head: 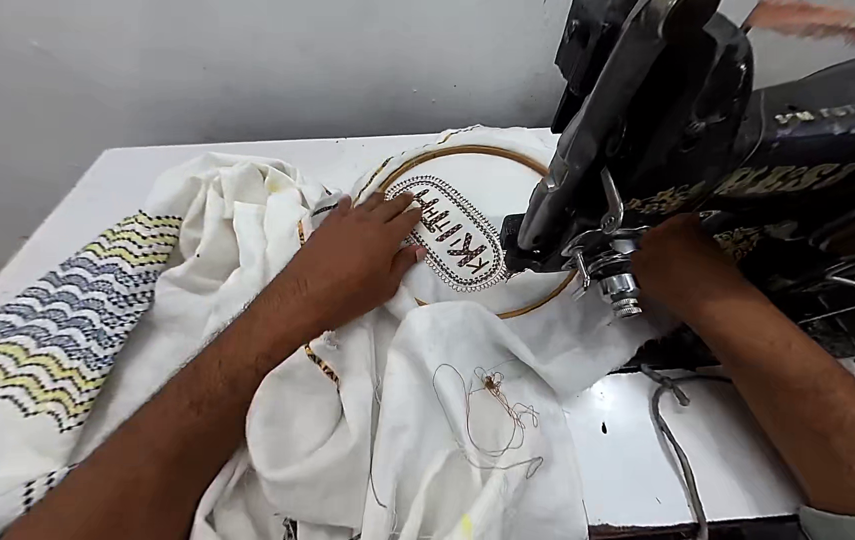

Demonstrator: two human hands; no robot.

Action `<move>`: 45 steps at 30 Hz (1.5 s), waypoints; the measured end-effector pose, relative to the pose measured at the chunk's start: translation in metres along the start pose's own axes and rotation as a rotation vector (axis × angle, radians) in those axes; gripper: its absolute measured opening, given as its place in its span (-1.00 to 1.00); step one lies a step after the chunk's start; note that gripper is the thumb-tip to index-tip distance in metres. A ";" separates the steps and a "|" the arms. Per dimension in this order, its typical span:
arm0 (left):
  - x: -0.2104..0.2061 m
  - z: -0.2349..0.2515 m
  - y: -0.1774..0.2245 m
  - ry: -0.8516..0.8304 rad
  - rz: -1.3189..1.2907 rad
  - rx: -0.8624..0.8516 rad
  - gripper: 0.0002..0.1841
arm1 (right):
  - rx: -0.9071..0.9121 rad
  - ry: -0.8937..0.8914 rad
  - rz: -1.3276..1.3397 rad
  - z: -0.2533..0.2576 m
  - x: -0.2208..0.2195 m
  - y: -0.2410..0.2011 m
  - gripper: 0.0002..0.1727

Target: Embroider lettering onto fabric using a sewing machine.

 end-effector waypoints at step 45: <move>-0.011 -0.033 0.063 -0.141 -0.044 -0.015 -0.10 | 0.103 -0.001 0.008 -0.006 -0.005 -0.003 -0.78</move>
Point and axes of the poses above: each hand's wrist, its own z-axis towards the middle knuckle, its own x-axis out of the back of the hand, y = z × x, the point moved 10 cm from there along z, towards the middle knuckle, and after that the axes turned 8 degrees about y, right-handed, at the moved point
